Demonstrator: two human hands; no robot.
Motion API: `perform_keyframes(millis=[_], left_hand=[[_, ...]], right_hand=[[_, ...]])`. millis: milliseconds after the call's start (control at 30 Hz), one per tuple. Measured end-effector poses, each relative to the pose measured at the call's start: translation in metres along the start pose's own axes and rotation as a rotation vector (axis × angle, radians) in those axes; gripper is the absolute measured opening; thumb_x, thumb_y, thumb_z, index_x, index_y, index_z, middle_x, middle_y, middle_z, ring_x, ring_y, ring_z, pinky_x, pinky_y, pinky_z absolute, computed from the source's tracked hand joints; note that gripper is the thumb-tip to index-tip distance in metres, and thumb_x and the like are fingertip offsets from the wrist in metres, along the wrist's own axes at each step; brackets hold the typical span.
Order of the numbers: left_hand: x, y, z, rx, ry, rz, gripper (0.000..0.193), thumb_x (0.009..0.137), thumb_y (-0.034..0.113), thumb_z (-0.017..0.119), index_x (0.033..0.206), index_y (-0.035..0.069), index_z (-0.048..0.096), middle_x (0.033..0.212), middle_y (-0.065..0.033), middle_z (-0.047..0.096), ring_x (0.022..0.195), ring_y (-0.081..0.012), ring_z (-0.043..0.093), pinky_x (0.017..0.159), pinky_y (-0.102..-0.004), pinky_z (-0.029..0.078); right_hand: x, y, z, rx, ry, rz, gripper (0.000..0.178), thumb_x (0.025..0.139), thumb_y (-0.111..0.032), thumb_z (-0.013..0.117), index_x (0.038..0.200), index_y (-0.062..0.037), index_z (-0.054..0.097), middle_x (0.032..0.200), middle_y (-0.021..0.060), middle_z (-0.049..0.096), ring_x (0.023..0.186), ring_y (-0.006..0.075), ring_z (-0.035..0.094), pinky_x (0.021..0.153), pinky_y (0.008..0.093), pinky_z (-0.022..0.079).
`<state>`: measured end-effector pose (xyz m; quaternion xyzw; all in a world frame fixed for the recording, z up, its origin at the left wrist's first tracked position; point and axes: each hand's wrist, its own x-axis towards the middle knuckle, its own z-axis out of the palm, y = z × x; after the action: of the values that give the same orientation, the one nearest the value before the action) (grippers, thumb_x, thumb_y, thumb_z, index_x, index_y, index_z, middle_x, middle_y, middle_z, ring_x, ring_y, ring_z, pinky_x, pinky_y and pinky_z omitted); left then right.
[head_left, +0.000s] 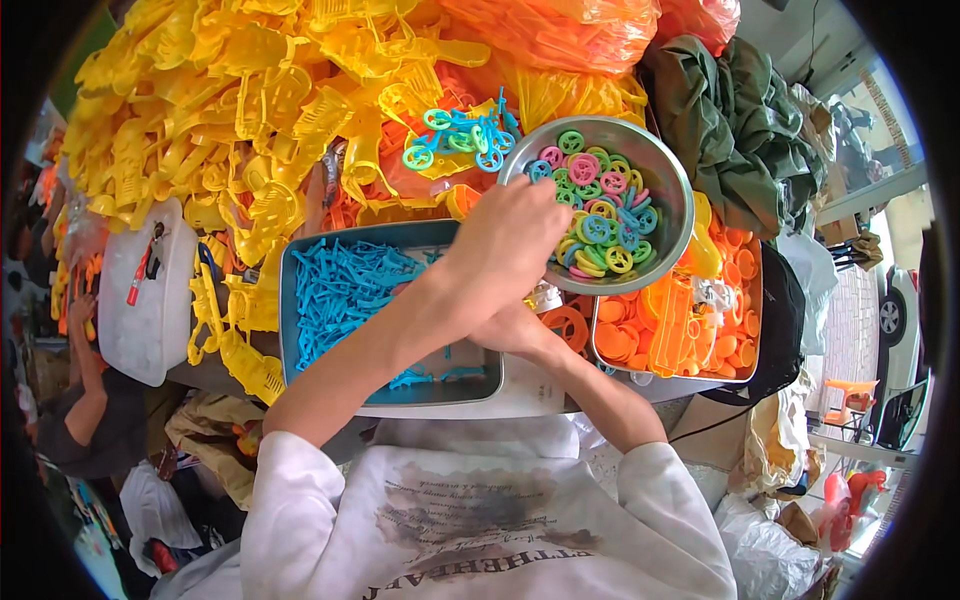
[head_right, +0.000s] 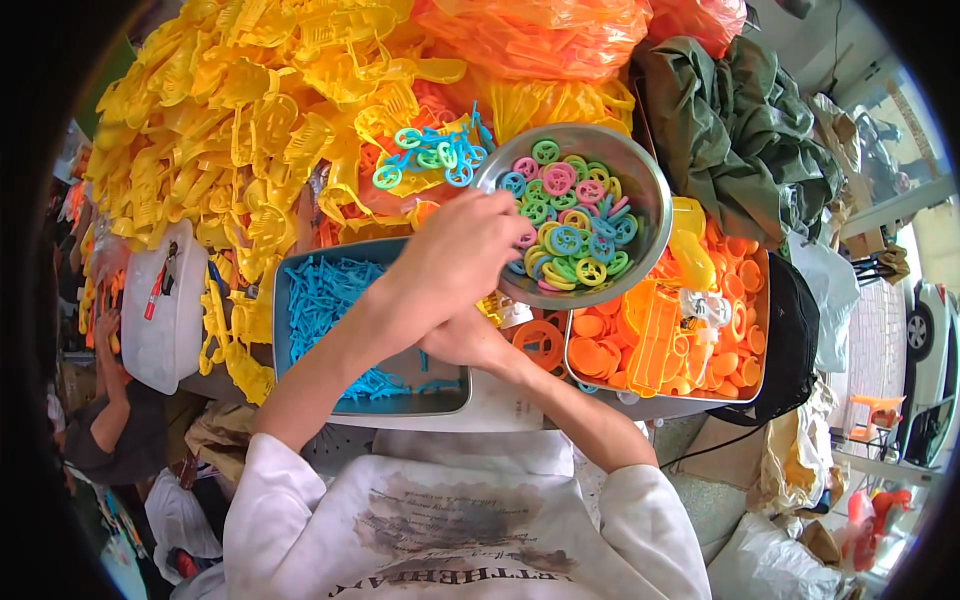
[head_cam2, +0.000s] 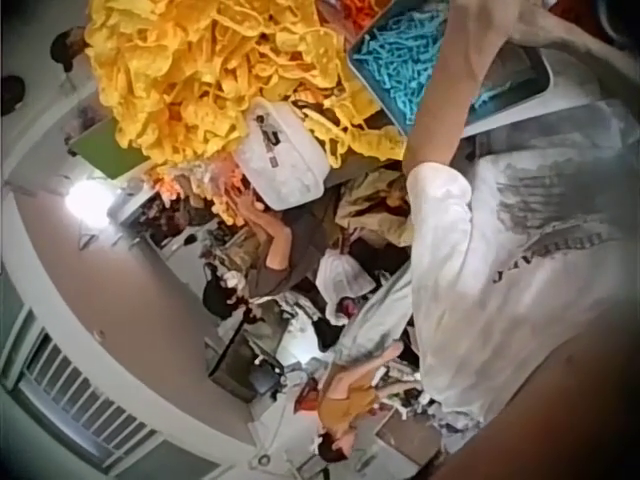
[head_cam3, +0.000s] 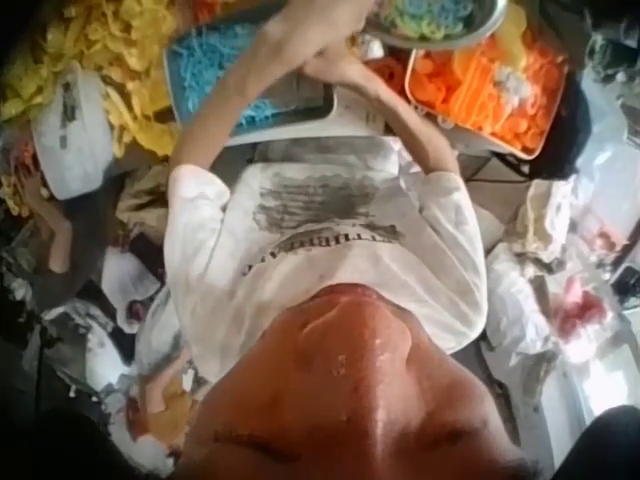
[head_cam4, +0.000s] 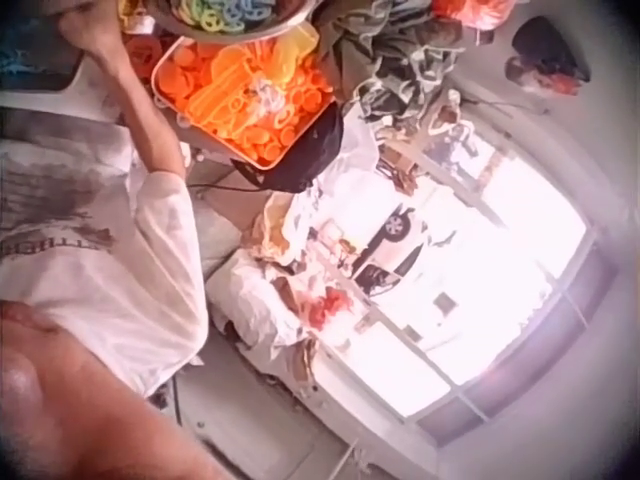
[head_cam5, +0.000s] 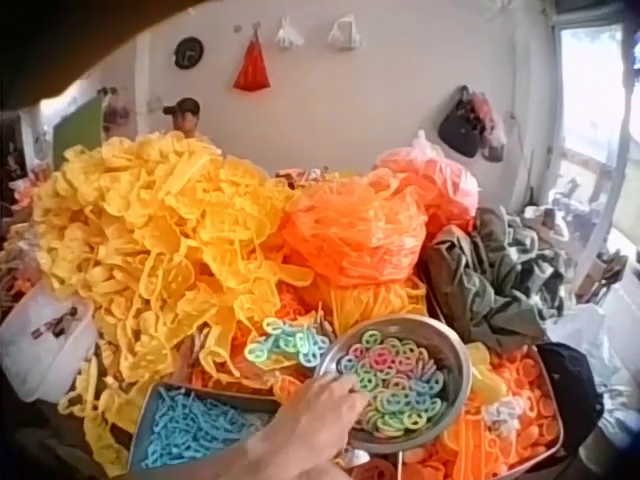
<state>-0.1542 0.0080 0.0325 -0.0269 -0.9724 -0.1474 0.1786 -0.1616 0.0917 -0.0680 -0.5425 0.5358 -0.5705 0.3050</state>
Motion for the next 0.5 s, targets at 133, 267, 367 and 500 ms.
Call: perform_keyframes(millis=[133,267,367,500], left_hand=[[0.02,-0.004,0.023,0.131,-0.086,-0.052,0.009,0.073,0.001,0.064,0.082,0.001,0.068,0.089,-0.0157,0.064,0.087,-0.029,0.065,0.071,-0.0372,0.056],[0.022,-0.011,0.024,0.028,-0.011,-0.064,0.004,0.075,0.0,0.063,0.075,0.0,0.067,0.08,-0.0159,0.066,0.078,-0.0314,0.069,0.066,-0.0401,0.057],[0.02,-0.013,0.015,-0.068,0.05,-0.117,0.006,0.075,-0.001,0.062,0.079,0.0,0.066,0.082,-0.0163,0.066,0.08,-0.0321,0.068,0.067,-0.0402,0.056],[0.01,0.004,-0.002,-0.173,0.301,-0.162,0.008,0.079,-0.001,0.06,0.086,0.0,0.062,0.085,-0.0142,0.066,0.081,-0.032,0.067,0.066,-0.0417,0.055]], right_hand=[[0.007,-0.034,-0.012,0.233,-0.018,0.141,0.034,0.087,-0.001,0.06,0.121,-0.0022,0.057,0.123,0.0126,0.058,0.117,0.0221,0.054,0.099,0.0359,0.044],[0.003,-0.029,-0.009,0.258,0.098,0.205,0.033,0.085,0.001,0.061,0.118,-0.0004,0.057,0.117,0.0123,0.06,0.112,0.0219,0.057,0.096,0.0355,0.045],[0.005,-0.027,-0.007,0.379,0.094,0.3,0.033,0.086,0.001,0.06,0.119,-0.0001,0.056,0.114,0.0111,0.062,0.109,0.0213,0.059,0.093,0.0359,0.047],[0.004,-0.023,-0.004,0.49,0.091,0.319,0.034,0.082,-0.002,0.064,0.115,-0.0001,0.056,0.107,0.0072,0.062,0.102,0.0157,0.058,0.084,0.0329,0.049]])
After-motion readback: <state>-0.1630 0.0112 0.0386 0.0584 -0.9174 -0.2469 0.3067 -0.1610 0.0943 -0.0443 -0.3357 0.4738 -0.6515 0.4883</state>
